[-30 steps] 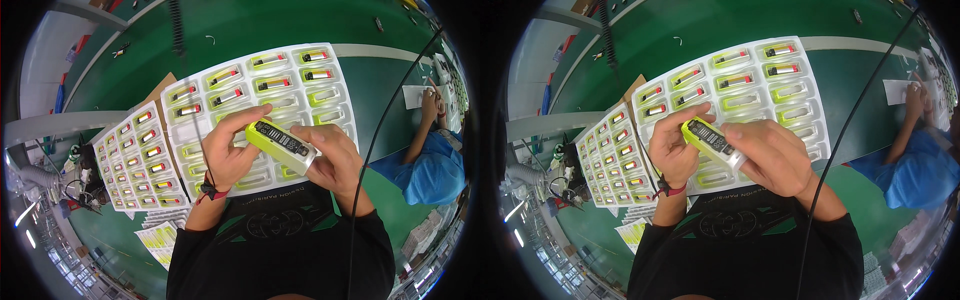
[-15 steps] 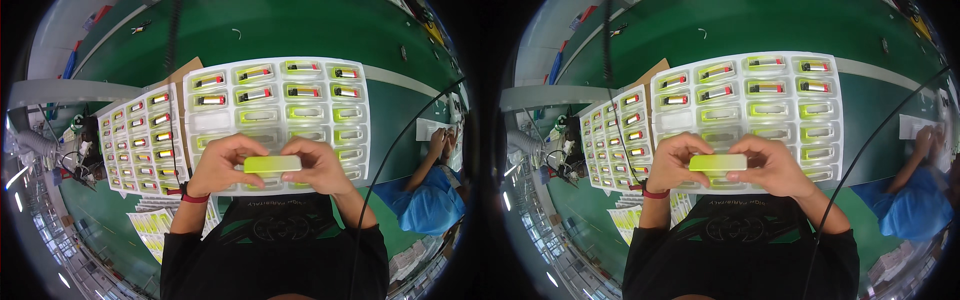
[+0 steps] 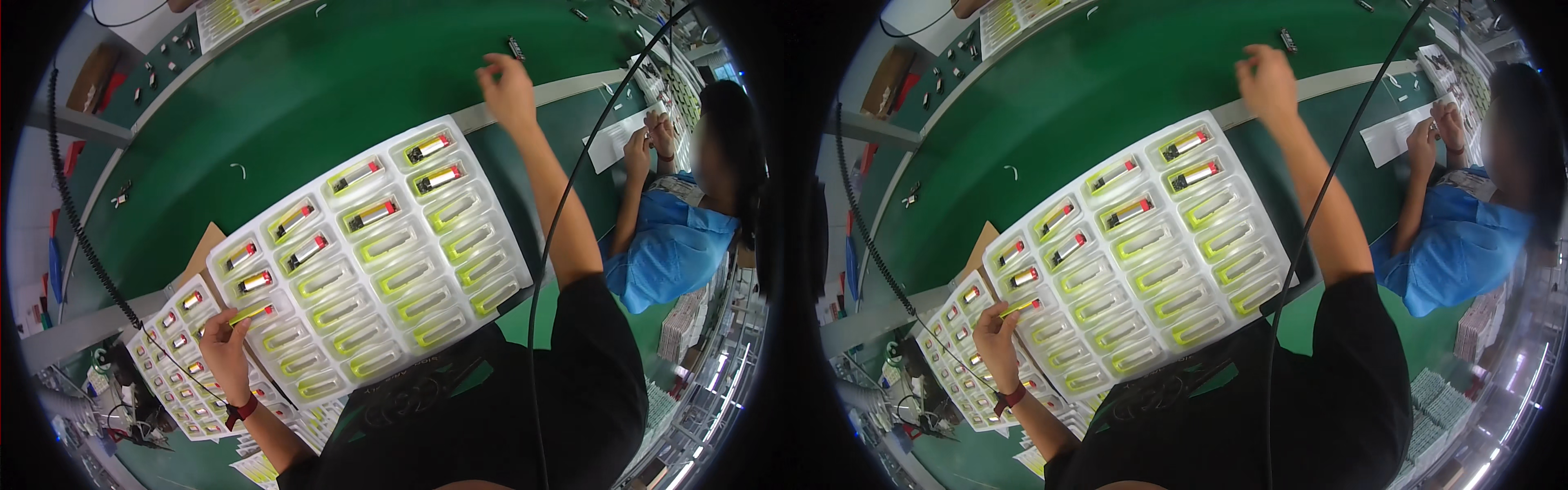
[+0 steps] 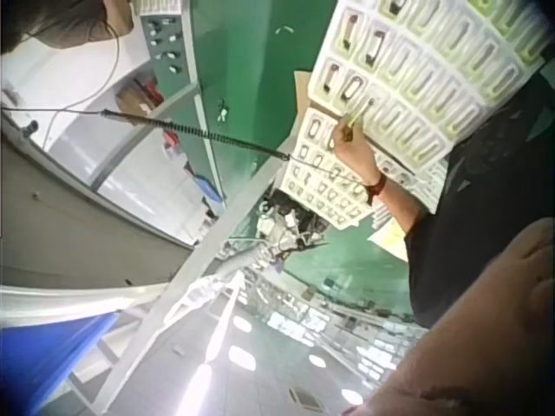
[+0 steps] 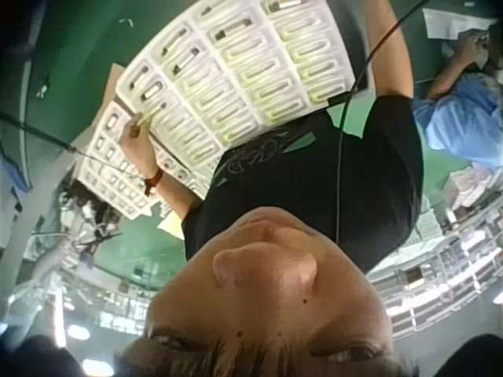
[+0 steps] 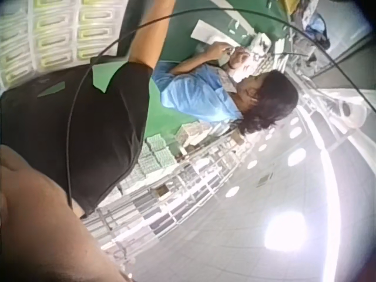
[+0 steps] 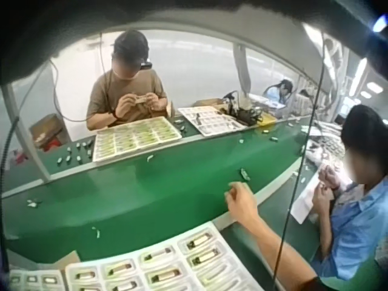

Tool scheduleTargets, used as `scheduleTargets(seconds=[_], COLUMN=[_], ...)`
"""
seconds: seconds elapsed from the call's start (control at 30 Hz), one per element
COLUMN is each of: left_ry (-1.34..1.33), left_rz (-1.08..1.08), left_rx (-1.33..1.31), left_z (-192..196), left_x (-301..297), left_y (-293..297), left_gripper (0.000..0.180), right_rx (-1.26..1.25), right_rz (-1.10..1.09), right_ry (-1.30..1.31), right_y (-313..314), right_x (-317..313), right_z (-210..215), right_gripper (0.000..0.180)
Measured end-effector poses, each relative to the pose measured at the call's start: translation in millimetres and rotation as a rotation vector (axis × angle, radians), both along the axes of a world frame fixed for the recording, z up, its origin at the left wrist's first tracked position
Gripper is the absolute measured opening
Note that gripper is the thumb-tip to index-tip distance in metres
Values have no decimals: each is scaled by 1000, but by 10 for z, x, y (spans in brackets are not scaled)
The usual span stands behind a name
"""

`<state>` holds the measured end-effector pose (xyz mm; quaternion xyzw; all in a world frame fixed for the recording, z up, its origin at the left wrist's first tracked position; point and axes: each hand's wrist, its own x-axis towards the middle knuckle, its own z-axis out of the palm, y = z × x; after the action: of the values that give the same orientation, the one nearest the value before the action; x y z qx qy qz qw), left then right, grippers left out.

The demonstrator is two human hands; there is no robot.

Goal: Assembling electronic batteries into yellow plastic cases on a factory assembly line.

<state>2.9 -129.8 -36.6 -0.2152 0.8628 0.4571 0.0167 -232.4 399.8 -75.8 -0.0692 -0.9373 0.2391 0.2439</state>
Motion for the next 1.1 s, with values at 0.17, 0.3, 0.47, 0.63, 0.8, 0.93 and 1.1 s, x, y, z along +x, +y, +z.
scheduleTargets(seconds=[0.17,0.3,0.47,0.63,0.8,0.93,1.1], left_ry=[35,69,80,-12,251,424,449], left_rz=[-96,-182,-169,-236,-377,-680,-881], left_rx=[-168,-290,-268,-354,-478,-402,-541], left_z=[13,18,13,19,111,123,37], left_x=[35,-36,-82,7,-107,-256,-346], left_y=[42,144,212,174,386,869,1019], left_gripper=[19,18,18,22,25,23,27], right_rx=[67,302,14,-1489,-1823,-1803,-1766], right_rz=[-361,-396,-36,457,684,711,772], right_ry=[-80,-261,-104,-355,-574,-632,-616], right_y=[691,1004,624,-421,-1036,-1324,-1484], right_x=[-761,-1007,-681,300,1100,1507,1780], right_z=[-389,-556,-419,80,503,601,720], right_gripper=[55,51,41,33,35,36,36])
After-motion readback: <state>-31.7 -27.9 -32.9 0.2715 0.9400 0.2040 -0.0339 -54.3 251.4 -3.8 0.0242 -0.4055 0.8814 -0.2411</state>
